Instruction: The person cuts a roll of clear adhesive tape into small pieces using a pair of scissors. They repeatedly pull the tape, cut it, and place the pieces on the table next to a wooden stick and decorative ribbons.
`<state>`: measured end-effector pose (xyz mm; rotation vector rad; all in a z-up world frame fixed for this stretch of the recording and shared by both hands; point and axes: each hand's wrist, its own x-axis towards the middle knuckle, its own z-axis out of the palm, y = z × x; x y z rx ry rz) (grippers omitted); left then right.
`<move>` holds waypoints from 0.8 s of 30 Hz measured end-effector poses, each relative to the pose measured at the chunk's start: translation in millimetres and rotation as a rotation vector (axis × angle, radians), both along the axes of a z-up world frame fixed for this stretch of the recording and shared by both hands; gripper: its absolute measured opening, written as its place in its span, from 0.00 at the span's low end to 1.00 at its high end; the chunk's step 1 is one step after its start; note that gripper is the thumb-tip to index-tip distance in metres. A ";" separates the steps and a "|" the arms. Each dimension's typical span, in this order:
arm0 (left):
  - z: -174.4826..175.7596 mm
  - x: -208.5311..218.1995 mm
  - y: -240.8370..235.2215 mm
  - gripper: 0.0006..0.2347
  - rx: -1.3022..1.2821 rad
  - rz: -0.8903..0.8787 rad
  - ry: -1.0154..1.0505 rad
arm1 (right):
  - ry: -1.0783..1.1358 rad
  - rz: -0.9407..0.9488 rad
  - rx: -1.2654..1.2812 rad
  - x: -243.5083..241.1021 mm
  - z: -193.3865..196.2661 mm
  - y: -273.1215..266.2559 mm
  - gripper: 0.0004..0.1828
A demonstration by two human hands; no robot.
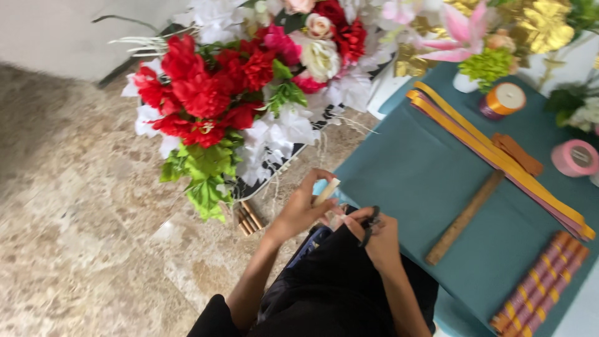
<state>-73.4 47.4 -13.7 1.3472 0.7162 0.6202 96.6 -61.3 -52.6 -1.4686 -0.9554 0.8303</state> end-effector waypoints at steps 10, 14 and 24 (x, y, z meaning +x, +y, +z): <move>42.5 -151.1 46.0 0.17 0.174 -0.054 0.590 | 0.719 0.248 -0.009 -89.0 -62.4 39.5 0.10; 35.7 -165.6 39.1 0.17 0.094 -0.221 0.654 | 0.988 0.448 -0.137 -124.3 -61.3 67.6 0.23; 20.7 -157.5 23.1 0.12 0.173 -0.357 0.608 | 0.958 0.444 -0.247 -134.2 -110.9 95.2 0.24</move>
